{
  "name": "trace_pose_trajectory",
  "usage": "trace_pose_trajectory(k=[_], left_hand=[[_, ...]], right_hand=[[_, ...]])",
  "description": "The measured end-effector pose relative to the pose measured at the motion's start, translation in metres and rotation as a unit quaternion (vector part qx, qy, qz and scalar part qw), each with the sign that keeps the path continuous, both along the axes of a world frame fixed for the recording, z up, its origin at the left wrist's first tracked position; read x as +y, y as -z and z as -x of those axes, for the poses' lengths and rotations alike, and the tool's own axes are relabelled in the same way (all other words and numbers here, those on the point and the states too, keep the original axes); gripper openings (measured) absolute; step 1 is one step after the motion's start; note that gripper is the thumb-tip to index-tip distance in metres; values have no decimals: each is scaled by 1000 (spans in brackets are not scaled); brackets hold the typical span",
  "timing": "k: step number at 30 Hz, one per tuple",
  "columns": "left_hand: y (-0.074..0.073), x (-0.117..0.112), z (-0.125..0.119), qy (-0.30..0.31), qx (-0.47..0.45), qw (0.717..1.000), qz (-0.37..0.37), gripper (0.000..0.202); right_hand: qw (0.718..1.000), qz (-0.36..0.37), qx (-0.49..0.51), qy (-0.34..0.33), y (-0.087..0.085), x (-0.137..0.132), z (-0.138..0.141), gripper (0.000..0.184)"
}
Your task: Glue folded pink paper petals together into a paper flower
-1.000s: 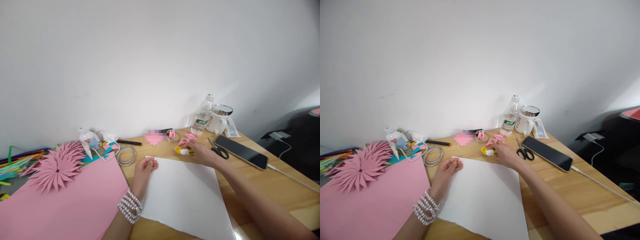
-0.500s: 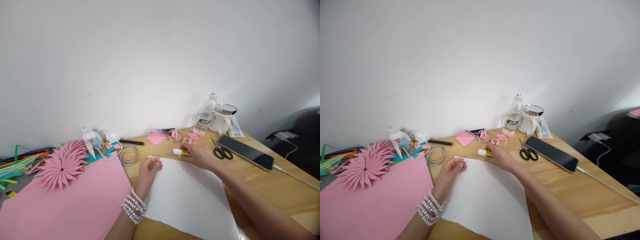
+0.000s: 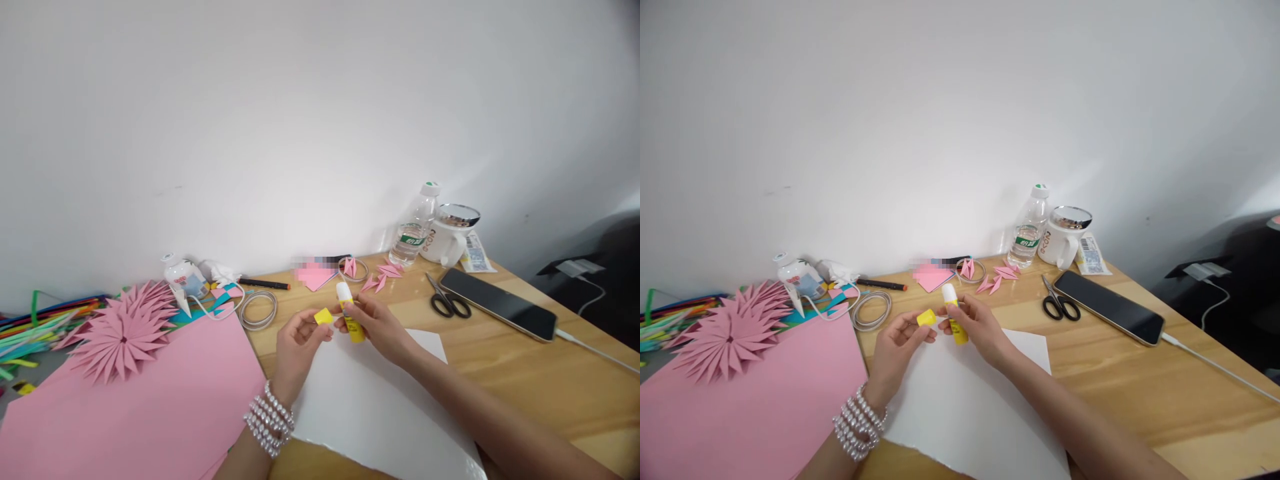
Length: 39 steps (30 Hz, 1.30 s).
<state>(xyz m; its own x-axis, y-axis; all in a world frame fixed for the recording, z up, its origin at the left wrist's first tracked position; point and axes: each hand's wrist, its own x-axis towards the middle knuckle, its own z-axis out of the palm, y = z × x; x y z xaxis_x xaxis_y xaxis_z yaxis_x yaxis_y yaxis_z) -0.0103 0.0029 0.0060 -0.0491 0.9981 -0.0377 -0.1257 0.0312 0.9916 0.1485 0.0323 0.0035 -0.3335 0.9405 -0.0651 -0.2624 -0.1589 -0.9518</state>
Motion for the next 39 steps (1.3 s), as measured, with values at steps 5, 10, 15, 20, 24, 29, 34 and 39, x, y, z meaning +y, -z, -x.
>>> trace_pose_trajectory(k=[5,10,15,20,24,29,34,39], left_hand=[[2,3,5,-7,-24,1000,3,26],[0,1,3,47,-131,989,41,22],[-3,0,2,97,-180,976,76,14],[-3,-3,1,102,-76,988,86,25],[-5,-6,1,147,-64,984,75,32],[-8,-3,7,83,-109,988,78,36],[-6,2,18,29,-135,989,61,34],[-4,1,18,32,-145,987,63,33]], right_hand=[[988,113,101,-19,9,7,-10,33],[988,88,97,-79,9,0,-8,33],[987,80,101,-96,8,-6,-5,27],[981,89,100,-143,6,-11,0,31],[975,69,94,-189,6,-15,5,36],[967,122,77,-211,14,-10,4,48],[959,165,61,-224,17,-6,-1,54],[967,127,57,-213,18,-8,1,42]])
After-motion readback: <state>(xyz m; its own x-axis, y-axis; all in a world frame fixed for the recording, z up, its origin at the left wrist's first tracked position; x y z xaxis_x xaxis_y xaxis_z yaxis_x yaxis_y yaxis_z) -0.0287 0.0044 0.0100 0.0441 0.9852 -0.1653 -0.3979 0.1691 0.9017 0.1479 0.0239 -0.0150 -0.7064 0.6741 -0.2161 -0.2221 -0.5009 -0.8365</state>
